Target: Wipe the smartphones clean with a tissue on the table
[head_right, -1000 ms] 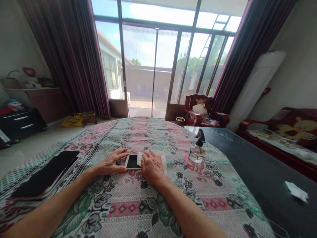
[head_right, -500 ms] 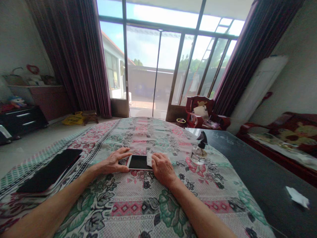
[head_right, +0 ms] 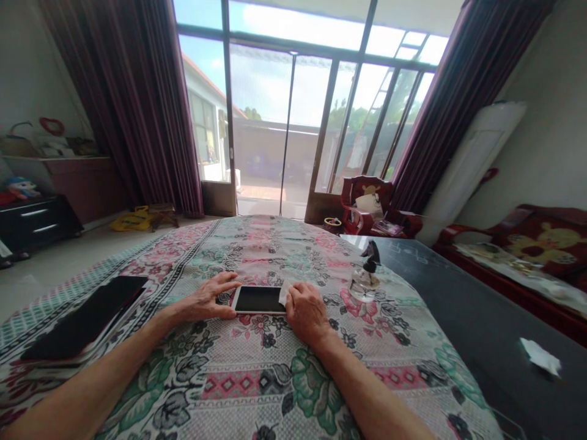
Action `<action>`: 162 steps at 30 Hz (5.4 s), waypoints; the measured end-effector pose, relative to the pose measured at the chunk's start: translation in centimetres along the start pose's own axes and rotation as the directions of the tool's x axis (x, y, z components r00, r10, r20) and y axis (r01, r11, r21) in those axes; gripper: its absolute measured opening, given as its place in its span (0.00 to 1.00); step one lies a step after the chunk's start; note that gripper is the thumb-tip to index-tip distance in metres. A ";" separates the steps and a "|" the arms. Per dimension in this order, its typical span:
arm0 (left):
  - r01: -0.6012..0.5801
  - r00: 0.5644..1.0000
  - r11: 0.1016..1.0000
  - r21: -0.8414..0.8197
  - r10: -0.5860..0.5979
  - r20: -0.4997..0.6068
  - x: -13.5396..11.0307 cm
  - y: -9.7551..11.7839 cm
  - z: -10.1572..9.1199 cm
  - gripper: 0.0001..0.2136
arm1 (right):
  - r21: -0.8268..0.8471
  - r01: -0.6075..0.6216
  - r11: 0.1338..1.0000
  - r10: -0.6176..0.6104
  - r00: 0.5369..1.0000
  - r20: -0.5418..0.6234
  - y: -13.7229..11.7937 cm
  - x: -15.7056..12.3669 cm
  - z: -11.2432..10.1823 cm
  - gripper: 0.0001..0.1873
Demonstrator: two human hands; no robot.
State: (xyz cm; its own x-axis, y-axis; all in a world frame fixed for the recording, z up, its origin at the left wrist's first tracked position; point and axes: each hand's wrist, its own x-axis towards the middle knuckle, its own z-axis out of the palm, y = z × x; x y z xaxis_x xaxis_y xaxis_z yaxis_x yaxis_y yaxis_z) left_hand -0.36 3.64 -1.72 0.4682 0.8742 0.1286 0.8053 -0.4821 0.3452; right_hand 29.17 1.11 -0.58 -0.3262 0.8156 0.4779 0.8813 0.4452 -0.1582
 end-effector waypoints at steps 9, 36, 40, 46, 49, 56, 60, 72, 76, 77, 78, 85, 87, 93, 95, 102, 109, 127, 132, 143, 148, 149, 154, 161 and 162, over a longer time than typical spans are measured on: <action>0.033 0.999 0.999 0.025 -0.034 0.038 -0.2 1.0 -0.8 0.34 | 0.070 0.136 0.988 -0.137 0.990 0.020 -1.3 -0.2 -0.2 0.13; 0.021 1.000 0.999 0.038 -0.021 0.019 -0.2 0.8 -0.6 0.35 | 0.171 0.078 0.982 -0.069 0.996 -0.055 -1.4 -0.1 0.7 0.13; 0.035 0.999 0.999 0.028 -0.036 0.017 -0.1 0.9 -0.6 0.34 | 0.166 0.046 0.985 -0.037 0.998 -0.059 -1.4 -0.2 0.6 0.12; 0.071 0.996 0.996 0.055 -0.073 0.042 0.2 0.8 -0.5 0.34 | 0.167 0.035 0.985 -0.023 0.997 -0.076 -1.5 -0.1 0.6 0.11; 0.079 0.996 0.996 0.046 -0.081 0.042 0.1 1.0 -0.6 0.35 | 0.170 0.024 0.985 -0.010 0.996 -0.084 -1.5 -0.1 0.5 0.11; 0.069 0.997 0.998 0.012 -0.070 0.039 -0.1 1.4 -0.9 0.35 | 0.200 0.016 0.980 0.004 0.995 -0.101 -1.3 -0.2 0.7 0.10; 0.043 0.998 0.999 -0.007 -0.043 0.035 0.0 1.1 -0.8 0.35 | 0.221 0.016 0.975 0.009 0.994 -0.113 -1.2 -0.2 0.8 0.10; 0.059 0.997 0.998 -0.031 -0.057 0.051 -0.2 1.1 -0.9 0.35 | 0.273 0.008 0.962 0.023 0.994 -0.111 -0.9 0.1 1.1 0.10; 0.051 0.997 0.998 -0.025 -0.050 0.057 -0.1 0.9 -0.9 0.35 | 0.268 0.002 0.963 0.028 0.994 -0.109 -1.0 0.2 1.0 0.10; 0.053 0.997 0.998 -0.024 -0.052 0.061 -0.1 0.8 -0.8 0.36 | 0.265 0.000 0.964 0.030 0.994 -0.109 -1.0 0.2 0.9 0.10; 0.053 0.997 0.998 -0.022 -0.052 0.064 -0.1 0.8 -0.8 0.36 | 0.262 -0.002 0.965 0.032 0.993 -0.110 -1.0 0.2 0.9 0.10; 0.066 0.994 0.998 0.025 -0.068 0.080 0.0 0.6 -0.8 0.36 | 0.255 -0.016 0.967 0.045 0.993 -0.109 -0.9 0.2 1.1 0.11; 0.065 0.995 0.997 0.039 -0.068 0.075 0.0 0.7 -0.8 0.36 | 0.260 -0.019 0.965 0.049 0.993 -0.108 -0.8 0.2 1.2 0.11; 0.064 0.995 0.997 0.041 -0.067 0.077 0.0 1.0 -0.9 0.35 | 0.274 -0.011 0.962 0.046 0.992 -0.120 -0.7 0.2 1.3 0.10; 0.065 0.995 0.997 0.035 -0.067 0.076 0.0 1.1 -0.9 0.34 | 0.277 -0.009 0.961 0.045 0.991 -0.125 -0.7 0.2 1.3 0.10; 0.090 0.992 0.996 0.009 -0.090 0.085 0.1 0.9 -1.0 0.36 | 0.219 -0.031 0.975 0.056 0.992 -0.109 -0.7 0.2 1.6 0.11; 0.161 0.974 0.987 -0.005 -0.158 0.162 0.1 1.9 -1.8 0.37 | 0.182 -0.059 0.982 0.072 0.995 -0.064 -0.6 0.3 2.1 0.12; 0.210 0.955 0.978 0.017 -0.209 0.213 -0.1 3.0 -2.4 0.39 | 0.125 -0.143 0.982 0.146 0.989 -0.017 -2.6 -2.0 0.9 0.15; 0.208 0.966 0.978 -0.024 -0.201 0.164 -0.5 3.2 -2.1 0.37 | 0.127 -0.156 0.980 0.159 0.987 -0.019 -3.0 -3.1 0.5 0.16; 0.176 0.977 0.984 0.007 -0.176 0.122 -0.6 2.7 -1.2 0.34 | 0.138 -0.129 0.982 0.126 0.992 0.032 -2.6 -1.5 -0.4 0.12; 0.187 0.979 0.982 0.036 -0.189 0.070 -0.9 2.7 -0.7 0.32 | 0.170 -0.110 0.979 0.101 0.993 0.060 -1.9 -0.4 -0.5 0.11; 0.179 0.982 0.983 0.038 -0.181 0.057 -1.0 2.7 -0.6 0.32 | 0.182 -0.112 0.977 0.105 0.993 0.045 -1.8 -0.4 -0.3 0.11; 0.142 0.989 0.990 0.024 -0.143 0.039 -1.0 2.3 -0.4 0.33 | 0.230 -0.090 0.969 0.101 0.994 -0.039 -1.3 -0.9 0.7 0.12; 0.125 0.991 0.992 -0.007 -0.125 0.047 -0.9 1.5 0.0 0.33 | 0.140 -0.072 0.988 0.064 0.996 0.065 -1.0 -1.4 1.1 0.18; 0.128 0.990 0.992 -0.002 -0.128 0.053 -0.9 1.4 0.0 0.33 | 0.126 -0.056 0.990 0.044 0.995 0.092 -1.0 -1.5 0.9 0.19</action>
State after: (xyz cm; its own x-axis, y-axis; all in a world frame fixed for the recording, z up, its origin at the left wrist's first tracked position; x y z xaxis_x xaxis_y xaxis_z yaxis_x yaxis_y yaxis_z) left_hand 0.38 2.19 -1.36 0.3798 0.9244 0.0341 0.8581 -0.3659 0.3604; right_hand 28.45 -0.24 -1.90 -0.3170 0.8650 0.3890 0.8481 0.4422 -0.2921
